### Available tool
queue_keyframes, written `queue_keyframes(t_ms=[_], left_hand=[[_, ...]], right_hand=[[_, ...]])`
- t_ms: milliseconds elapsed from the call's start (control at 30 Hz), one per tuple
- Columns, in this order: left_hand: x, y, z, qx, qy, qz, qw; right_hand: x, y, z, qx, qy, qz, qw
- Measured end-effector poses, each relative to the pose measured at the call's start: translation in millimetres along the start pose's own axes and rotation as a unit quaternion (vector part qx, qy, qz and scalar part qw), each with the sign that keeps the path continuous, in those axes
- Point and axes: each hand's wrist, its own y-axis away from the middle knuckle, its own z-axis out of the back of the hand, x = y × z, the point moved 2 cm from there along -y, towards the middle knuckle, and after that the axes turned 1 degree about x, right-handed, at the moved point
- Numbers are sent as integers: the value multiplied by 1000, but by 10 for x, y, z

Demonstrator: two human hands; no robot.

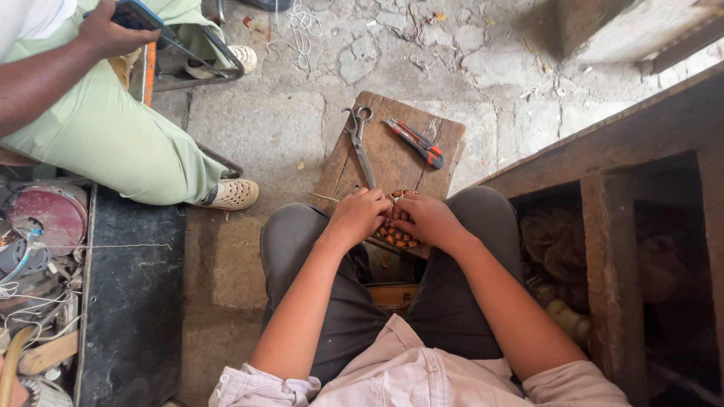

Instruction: The person sits on the floor and winds white wire around a small orange and black circular coil. They repeatedly pull and wrap the wire by hand, occasionally adjusting the coil on a small wooden stool.

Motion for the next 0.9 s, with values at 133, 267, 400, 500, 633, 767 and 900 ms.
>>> queue_keyframes(t_ms=[133, 267, 400, 500, 633, 767, 900], left_hand=[[13, 20, 58, -30, 46, -1, 998], [42, 44, 113, -20, 77, 33, 996], [41, 56, 148, -21, 74, 42, 996], [39, 61, 156, -24, 68, 43, 996], [31, 51, 149, -13, 61, 51, 997], [25, 57, 177, -21, 77, 54, 995], [8, 60, 181, 16, 108, 62, 992]], right_hand=[[28, -43, 18, 22, 10, -33, 999], [102, -39, 24, -7, 11, 1, 1000], [143, -52, 29, -6, 13, -12, 1000], [177, -65, 48, -13, -36, 11, 999], [176, -57, 85, -58, -21, 20, 998], [184, -53, 67, -77, 35, 71, 994], [128, -61, 22, -45, 13, 32, 998]])
